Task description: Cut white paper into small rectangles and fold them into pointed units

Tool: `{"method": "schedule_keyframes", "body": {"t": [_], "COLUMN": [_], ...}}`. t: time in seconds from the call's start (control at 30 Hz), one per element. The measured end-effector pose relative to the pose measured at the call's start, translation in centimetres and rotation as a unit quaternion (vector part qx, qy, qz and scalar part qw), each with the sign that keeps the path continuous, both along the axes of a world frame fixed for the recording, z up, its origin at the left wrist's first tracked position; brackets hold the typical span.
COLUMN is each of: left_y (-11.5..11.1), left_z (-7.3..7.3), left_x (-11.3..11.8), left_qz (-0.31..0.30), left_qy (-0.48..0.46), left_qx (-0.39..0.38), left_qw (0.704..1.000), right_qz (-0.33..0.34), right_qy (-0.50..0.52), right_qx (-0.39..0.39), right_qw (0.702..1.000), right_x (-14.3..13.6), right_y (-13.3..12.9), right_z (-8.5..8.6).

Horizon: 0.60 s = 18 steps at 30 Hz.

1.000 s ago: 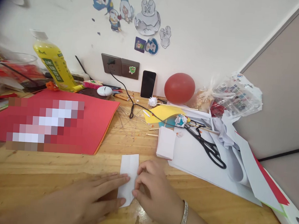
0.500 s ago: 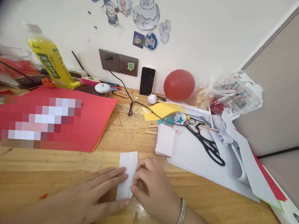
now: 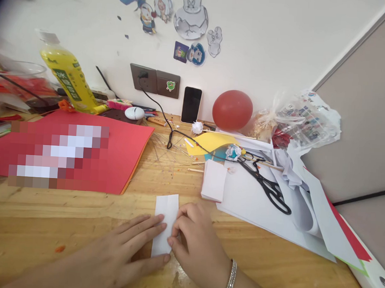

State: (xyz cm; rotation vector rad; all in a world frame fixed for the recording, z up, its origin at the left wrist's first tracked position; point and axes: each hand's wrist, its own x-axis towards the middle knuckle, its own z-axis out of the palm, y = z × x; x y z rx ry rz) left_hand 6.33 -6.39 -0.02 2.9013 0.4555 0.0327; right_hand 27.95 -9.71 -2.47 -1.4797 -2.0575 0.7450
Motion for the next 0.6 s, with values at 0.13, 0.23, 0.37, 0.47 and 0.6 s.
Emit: {"method": "schedule_keyframes", "body": {"t": [0.13,0.23,0.37,0.47,0.6], "left_y": [-0.3,-0.4,-0.4,-0.2,-0.2], "left_z": [-0.3,-0.6,-0.9,-1.0,-1.5], "left_x": [-0.2,-0.5,-0.9,-1.0,-0.9], "left_qz": [0.000,0.006,-0.007,-0.021,-0.013], "left_qy": [-0.024,-0.043,-0.050,-0.028,0.008], "left_qx": [-0.005,-0.007,0.017,0.006,-0.015], "left_qw": [1.000,0.999,0.999,0.999,1.000], "right_qz": [-0.005,-0.002,-0.002,-0.004,-0.007], "right_qy": [-0.008,-0.012,-0.011,-0.012,-0.015], "right_qx": [0.005,0.009,0.020,0.035,0.043], "right_qw": [1.000,1.000,1.000,0.999,0.999], "right_x": [-0.1,-0.1,-0.1,-0.2,-0.3], "right_y": [-0.2,-0.2,-0.2,-0.2,-0.2], "right_z": [0.0,0.0,-0.1,-0.3,-0.4]}}
